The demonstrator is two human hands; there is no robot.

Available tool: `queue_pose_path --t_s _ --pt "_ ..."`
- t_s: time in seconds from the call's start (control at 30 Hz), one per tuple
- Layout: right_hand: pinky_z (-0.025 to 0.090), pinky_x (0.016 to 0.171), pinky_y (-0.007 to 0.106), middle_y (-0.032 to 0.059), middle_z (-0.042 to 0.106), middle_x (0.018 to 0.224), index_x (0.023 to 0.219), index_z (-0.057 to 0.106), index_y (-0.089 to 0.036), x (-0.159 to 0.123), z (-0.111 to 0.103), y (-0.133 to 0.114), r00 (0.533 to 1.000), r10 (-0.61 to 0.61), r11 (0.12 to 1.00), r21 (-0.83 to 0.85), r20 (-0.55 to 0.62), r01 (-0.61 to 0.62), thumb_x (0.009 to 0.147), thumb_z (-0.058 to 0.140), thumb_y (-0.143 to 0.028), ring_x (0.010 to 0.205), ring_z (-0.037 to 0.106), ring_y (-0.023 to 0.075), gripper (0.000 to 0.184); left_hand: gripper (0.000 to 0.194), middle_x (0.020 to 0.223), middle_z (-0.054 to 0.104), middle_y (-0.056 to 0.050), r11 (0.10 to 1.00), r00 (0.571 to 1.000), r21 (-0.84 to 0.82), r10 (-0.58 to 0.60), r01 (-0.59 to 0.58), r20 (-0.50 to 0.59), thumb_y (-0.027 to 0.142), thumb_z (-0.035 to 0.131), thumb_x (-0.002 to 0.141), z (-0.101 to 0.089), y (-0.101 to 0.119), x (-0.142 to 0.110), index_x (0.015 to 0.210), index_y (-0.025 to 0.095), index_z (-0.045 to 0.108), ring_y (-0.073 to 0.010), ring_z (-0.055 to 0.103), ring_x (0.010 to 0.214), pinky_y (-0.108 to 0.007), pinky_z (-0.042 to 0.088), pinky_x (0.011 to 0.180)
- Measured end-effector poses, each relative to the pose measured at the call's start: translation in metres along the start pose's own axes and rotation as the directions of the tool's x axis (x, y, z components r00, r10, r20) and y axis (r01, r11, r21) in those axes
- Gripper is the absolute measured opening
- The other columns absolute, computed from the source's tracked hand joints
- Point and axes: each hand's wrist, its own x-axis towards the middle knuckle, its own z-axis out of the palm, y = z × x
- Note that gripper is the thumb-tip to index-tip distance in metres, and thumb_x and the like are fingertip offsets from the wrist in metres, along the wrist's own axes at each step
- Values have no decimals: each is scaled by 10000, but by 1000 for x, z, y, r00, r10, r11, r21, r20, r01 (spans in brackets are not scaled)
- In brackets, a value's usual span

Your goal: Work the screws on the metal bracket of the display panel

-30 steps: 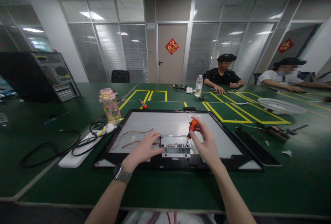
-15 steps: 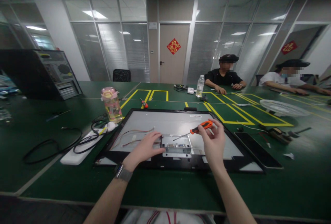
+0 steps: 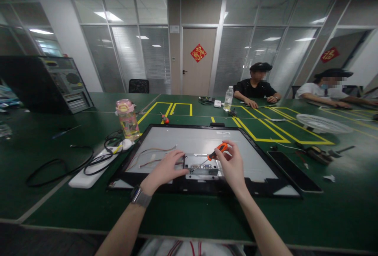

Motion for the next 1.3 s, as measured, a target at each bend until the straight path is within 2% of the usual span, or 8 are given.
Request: queue_pose_path --t_s 0.2,0.33,0.5,0.67,0.77,0.87,1.07,1.3 --pt "598 622 366 17 631 815 1062 531 -195 -2 1 -3 1000 -23 998 -61 -9 23 749 712 -440 599 654 172 437 585 1408 486 -99 1000 1000 6 -12 12 8 475 661 803 1 -1 0 1309 216 523 -297 459 1296 -417 355 1098" --pt "588 705 376 66 692 905 1110 542 -202 -3 3 -8 985 -157 984 -78 73 162 801 675 -363 729 695 205 373 581 1413 485 -96 1000 1000 5 -13 13 10 464 665 807 1 0 0 1312 216 521 -286 455 1302 -399 342 1107" --pt "571 841 399 97 677 1150 1193 557 -248 -5 12 -26 879 -315 943 13 358 333 885 565 -231 886 718 214 308 577 1413 488 -100 1000 1000 -2 -13 13 3 438 681 796 1 0 0 1307 217 528 -291 452 1302 -418 337 1111" --pt "571 812 380 77 678 1065 1172 617 -252 -4 30 -48 806 -354 919 16 474 394 885 547 -203 913 680 211 300 553 1392 507 -99 1000 1000 -15 1 -1 -4 417 685 791 -1 3 0 1287 215 548 -299 470 1284 -420 363 1096" --pt "565 779 353 52 673 929 995 696 -236 2 36 -48 849 -371 920 22 377 392 788 688 -229 826 659 198 207 562 1393 505 -96 1000 1000 -12 5 -5 -10 429 685 792 0 2 0 1294 219 543 -305 462 1292 -421 364 1095" --pt "558 793 382 46 693 882 960 691 -227 9 31 -37 929 -273 961 105 249 254 807 673 -284 837 675 214 164 579 1415 485 -97 1000 1000 0 -12 12 -2 448 679 799 1 -1 0 1310 222 528 -305 437 1316 -430 340 1110" --pt "492 944 440 68 714 1043 1147 609 -258 12 18 -26 888 -239 955 261 393 141 921 529 -372 1034 655 230 265 577 1414 484 -102 1000 1000 10 -4 4 15 455 673 807 1 -1 1 1310 213 528 -289 452 1305 -411 332 1117" --pt "523 840 366 37 703 956 995 697 -261 13 16 -23 932 -186 970 208 312 124 835 662 -371 892 664 205 197 584 1418 477 -108 1000 1000 -6 -8 8 25 450 670 809 0 -2 0 1316 203 521 -288 445 1307 -420 330 1116"
